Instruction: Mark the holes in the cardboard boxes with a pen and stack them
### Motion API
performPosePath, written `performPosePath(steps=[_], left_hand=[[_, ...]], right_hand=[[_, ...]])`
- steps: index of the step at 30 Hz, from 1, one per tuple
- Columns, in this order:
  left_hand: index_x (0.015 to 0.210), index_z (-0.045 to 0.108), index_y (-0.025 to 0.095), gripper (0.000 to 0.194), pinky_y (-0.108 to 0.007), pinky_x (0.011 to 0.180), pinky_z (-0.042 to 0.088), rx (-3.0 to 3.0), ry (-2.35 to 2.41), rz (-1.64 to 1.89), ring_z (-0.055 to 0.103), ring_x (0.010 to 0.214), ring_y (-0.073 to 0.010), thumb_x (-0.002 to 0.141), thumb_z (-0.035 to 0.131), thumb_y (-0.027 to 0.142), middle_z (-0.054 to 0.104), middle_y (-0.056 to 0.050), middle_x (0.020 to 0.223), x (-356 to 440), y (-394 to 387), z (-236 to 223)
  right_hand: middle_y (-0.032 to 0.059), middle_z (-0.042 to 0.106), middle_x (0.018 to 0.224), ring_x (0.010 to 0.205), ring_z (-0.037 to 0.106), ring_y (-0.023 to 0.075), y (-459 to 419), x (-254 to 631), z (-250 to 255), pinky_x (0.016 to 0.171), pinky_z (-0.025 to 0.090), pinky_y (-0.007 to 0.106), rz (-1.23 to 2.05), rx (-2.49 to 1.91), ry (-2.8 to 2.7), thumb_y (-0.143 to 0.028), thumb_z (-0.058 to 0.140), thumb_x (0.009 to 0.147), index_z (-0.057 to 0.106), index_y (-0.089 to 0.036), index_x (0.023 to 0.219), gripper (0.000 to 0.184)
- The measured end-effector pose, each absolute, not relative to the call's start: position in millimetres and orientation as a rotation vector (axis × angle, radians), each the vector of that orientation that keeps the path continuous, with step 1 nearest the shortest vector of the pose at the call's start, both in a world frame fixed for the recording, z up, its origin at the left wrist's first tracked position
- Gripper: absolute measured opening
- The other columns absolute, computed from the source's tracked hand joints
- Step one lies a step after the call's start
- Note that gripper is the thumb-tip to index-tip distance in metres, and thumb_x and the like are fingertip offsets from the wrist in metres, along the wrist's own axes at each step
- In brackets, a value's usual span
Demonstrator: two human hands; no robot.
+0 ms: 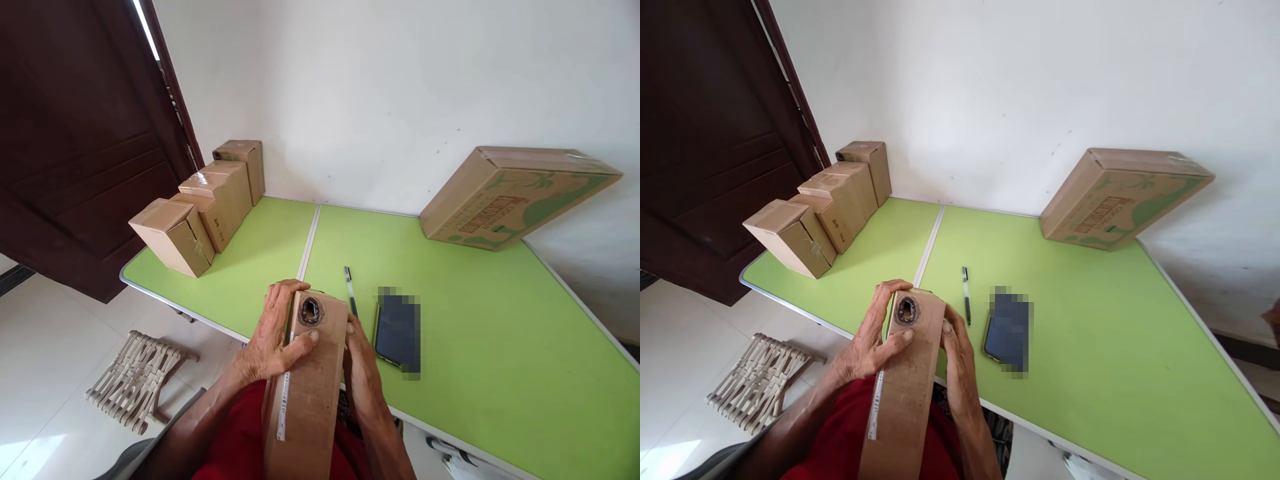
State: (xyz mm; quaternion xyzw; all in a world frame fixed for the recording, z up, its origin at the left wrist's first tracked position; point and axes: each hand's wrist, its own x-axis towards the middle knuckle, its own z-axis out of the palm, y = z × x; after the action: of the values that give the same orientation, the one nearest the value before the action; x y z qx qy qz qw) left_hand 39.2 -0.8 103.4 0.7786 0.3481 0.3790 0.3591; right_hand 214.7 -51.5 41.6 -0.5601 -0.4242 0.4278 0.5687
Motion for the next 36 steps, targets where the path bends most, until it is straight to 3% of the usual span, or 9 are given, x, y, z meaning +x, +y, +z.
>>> performPosePath(steps=[2, 4, 11, 19, 25, 28, 31, 33, 36], left_hand=[[0.146, 0.047, 0.022, 0.052, -0.053, 0.118, 0.039, 2.043, 0.874, 0.944, 0.047, 0.137, -0.0358, 0.098, 0.059, 0.039, 0.055, -0.015, 0.142, 47, -2, 106], [0.145, 0.047, 0.023, 0.047, -0.053, 0.118, 0.038, 2.064, 0.859, 0.917, 0.047, 0.137, -0.0355, 0.102, 0.055, 0.040, 0.056, -0.015, 0.141, 54, -2, 109], [0.133, 0.056, 0.024, 0.028, -0.046, 0.116, 0.039, 2.015, 0.930, 0.907, 0.050, 0.131, -0.0287, 0.109, 0.047, 0.034, 0.061, -0.010, 0.134, 59, 1, 114], [0.118, 0.063, 0.024, 0.022, -0.040, 0.103, 0.045, 1.995, 1.058, 0.888, 0.057, 0.116, -0.0251, 0.097, 0.057, 0.020, 0.066, -0.005, 0.118, 69, 7, 119], [0.117, 0.063, 0.023, 0.023, -0.041, 0.100, 0.047, 1.989, 1.094, 0.882, 0.059, 0.113, -0.0261, 0.095, 0.055, 0.021, 0.068, -0.006, 0.114, 68, 8, 118], [0.116, 0.063, 0.023, 0.024, -0.042, 0.099, 0.047, 1.992, 1.113, 0.929, 0.059, 0.109, -0.0261, 0.094, 0.054, 0.020, 0.068, -0.006, 0.109, 65, 8, 114], [0.118, 0.063, 0.022, 0.025, -0.044, 0.101, 0.046, 1.983, 1.118, 0.984, 0.059, 0.110, -0.0265, 0.095, 0.054, 0.021, 0.068, -0.006, 0.111, 61, 9, 109], [0.118, 0.063, 0.022, 0.025, -0.044, 0.101, 0.047, 1.966, 1.124, 0.993, 0.059, 0.109, -0.0267, 0.095, 0.054, 0.023, 0.068, -0.006, 0.111, 58, 10, 106], [0.115, 0.064, 0.024, 0.025, -0.043, 0.097, 0.049, 1.924, 1.153, 0.997, 0.059, 0.105, -0.0263, 0.093, 0.053, 0.022, 0.067, -0.005, 0.107, 57, 11, 104]], right_hand=[[0.0126, 0.059, 0.162, 0.149, 0.054, 0.0353, -50, 223, 61, 0.118, 0.049, 0.049, 0.920, -1.378, -0.973, -0.072, 0.059, 0.098, 0.058, -0.026, 0.153, 0.071], [0.0135, 0.059, 0.161, 0.146, 0.056, 0.0377, -47, 227, 81, 0.115, 0.050, 0.051, 0.847, -1.469, -1.043, -0.070, 0.071, 0.088, 0.060, -0.026, 0.150, 0.077], [0.0140, 0.078, 0.121, 0.111, 0.074, 0.0345, -35, 220, 118, 0.100, 0.058, 0.050, 0.843, -1.640, -1.178, -0.055, 0.061, 0.083, 0.068, -0.020, 0.121, 0.053], [0.0142, 0.077, 0.127, 0.116, 0.073, 0.0336, -40, 227, 115, 0.102, 0.057, 0.048, 0.854, -1.634, -1.219, -0.056, 0.057, 0.088, 0.066, -0.021, 0.129, 0.055], [0.0169, 0.077, 0.128, 0.117, 0.074, 0.0342, -35, 227, 111, 0.103, 0.056, 0.050, 0.849, -1.641, -1.292, -0.056, 0.058, 0.089, 0.065, -0.017, 0.132, 0.058], [0.0158, 0.073, 0.141, 0.127, 0.071, 0.0331, -33, 240, 105, 0.104, 0.057, 0.047, 0.964, -1.540, -1.324, -0.063, 0.060, 0.094, 0.063, -0.021, 0.139, 0.062], [0.0148, 0.068, 0.149, 0.127, 0.071, 0.0302, -23, 265, 94, 0.092, 0.061, 0.040, 1.007, -1.534, -1.283, -0.072, 0.043, 0.103, 0.059, -0.023, 0.147, 0.067], [0.0177, 0.074, 0.135, 0.112, 0.075, 0.0302, -11, 280, 85, 0.084, 0.060, 0.039, 0.862, -1.763, -1.283, -0.067, 0.039, 0.107, 0.062, -0.019, 0.139, 0.062], [0.0191, 0.077, 0.103, 0.101, 0.073, 0.0341, 13, 289, 71, 0.085, 0.053, 0.042, 0.701, -2.100, -1.326, -0.042, 0.058, 0.104, 0.070, -0.015, 0.107, 0.030]])
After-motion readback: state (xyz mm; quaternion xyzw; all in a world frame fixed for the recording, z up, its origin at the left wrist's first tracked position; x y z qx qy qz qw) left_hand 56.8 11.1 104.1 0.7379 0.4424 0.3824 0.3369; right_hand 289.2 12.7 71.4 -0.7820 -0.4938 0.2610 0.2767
